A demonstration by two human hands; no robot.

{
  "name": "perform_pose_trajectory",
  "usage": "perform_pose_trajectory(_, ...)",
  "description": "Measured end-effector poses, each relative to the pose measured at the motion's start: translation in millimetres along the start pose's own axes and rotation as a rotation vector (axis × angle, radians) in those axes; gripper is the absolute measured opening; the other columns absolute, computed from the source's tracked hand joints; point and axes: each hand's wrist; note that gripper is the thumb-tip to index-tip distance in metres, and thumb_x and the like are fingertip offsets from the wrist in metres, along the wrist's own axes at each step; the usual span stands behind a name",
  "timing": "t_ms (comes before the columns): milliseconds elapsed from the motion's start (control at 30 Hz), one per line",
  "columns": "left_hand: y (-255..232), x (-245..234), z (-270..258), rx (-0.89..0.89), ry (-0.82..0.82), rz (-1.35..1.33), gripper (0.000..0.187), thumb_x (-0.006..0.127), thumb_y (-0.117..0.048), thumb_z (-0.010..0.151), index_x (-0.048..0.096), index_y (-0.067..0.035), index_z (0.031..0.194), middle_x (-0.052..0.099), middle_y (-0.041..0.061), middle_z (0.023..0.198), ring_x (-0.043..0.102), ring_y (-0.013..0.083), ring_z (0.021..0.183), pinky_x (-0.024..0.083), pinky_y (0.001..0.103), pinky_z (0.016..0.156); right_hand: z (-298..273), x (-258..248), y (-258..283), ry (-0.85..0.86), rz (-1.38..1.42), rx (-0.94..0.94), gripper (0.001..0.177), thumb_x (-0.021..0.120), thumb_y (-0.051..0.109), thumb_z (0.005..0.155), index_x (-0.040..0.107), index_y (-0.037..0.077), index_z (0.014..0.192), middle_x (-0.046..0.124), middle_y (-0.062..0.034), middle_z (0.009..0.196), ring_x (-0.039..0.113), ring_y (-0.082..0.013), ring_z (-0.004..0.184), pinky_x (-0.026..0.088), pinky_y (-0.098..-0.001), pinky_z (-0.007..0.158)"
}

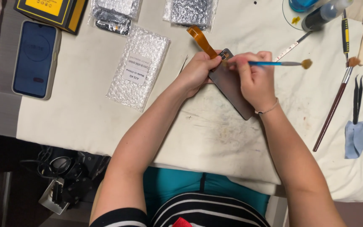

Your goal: Cleaning a mobile phone screen component using liquid cleaner and brushes at a repair station.

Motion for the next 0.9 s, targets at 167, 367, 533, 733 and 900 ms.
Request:
perform_pose_trajectory(167, 6, -5, 3, 0.011, 0.028, 0.032, 0.033, 0.049, -0.021, 0.105, 0.062, 0.008, 0.110, 0.065, 0.008, 0.072, 0.072, 0.0187, 0.068, 0.067, 0.042, 0.071, -4, 3, 6, 0.080, 0.057, -0.042, 0.026, 0.053, 0.023, 0.115, 0.074, 0.016, 0.100, 0.073, 0.0031, 0.080, 0.066, -0.0174, 0.078, 0.033, -0.0313, 0.100)
perform_pose_trajectory(367, 11, -6, 3, 0.021, 0.012, 0.025, 0.034, 0.049, -0.019, 0.105, 0.063, 0.012, 0.112, 0.071, 0.013, 0.079, 0.075, 0.0202, 0.071, 0.067, 0.041, 0.070, -12, 0, 17, 0.126, 0.076, -0.043, 0.026, 0.052, 0.022, 0.115, 0.073, 0.016, 0.101, 0.073, 0.0044, 0.082, 0.068, -0.0168, 0.080, 0.031, -0.0315, 0.099)
perform_pose_trajectory(533, 22, -7, 13, 0.039, 0.016, 0.035, 0.036, 0.050, -0.020, 0.105, 0.062, 0.014, 0.114, 0.073, 0.017, 0.084, 0.076, 0.0215, 0.073, 0.067, 0.043, 0.071, -26, 3, 3, 0.131, 0.084, -0.064, 0.027, 0.055, 0.018, 0.114, 0.072, 0.016, 0.093, 0.071, 0.0035, 0.074, 0.068, -0.0154, 0.074, 0.030, -0.0328, 0.099)
perform_pose_trajectory(733, 9, -1, 10, 0.059, -0.074, -0.012, 0.042, 0.050, -0.018, 0.105, 0.055, 0.018, 0.125, 0.073, 0.021, 0.093, 0.078, 0.0276, 0.083, 0.067, 0.044, 0.074, -22, 2, 11, 0.067, 0.269, 0.111, 0.033, 0.050, 0.024, 0.114, 0.075, 0.011, 0.096, 0.071, 0.0016, 0.070, 0.060, -0.0104, 0.064, 0.031, -0.0256, 0.099)
perform_pose_trajectory(900, 11, 3, 7, 0.086, -0.178, 0.005, 0.037, 0.049, -0.022, 0.106, 0.055, 0.012, 0.118, 0.074, 0.019, 0.090, 0.078, 0.0254, 0.079, 0.068, 0.040, 0.069, -23, -17, 38, -0.046, 0.262, 0.258, 0.034, 0.050, 0.022, 0.114, 0.076, 0.009, 0.098, 0.070, -0.0030, 0.072, 0.065, -0.0107, 0.068, 0.049, -0.0215, 0.082)
Point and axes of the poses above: each hand's wrist, its own z-axis towards the middle knuckle, its own x-axis out of the palm, y = z × x
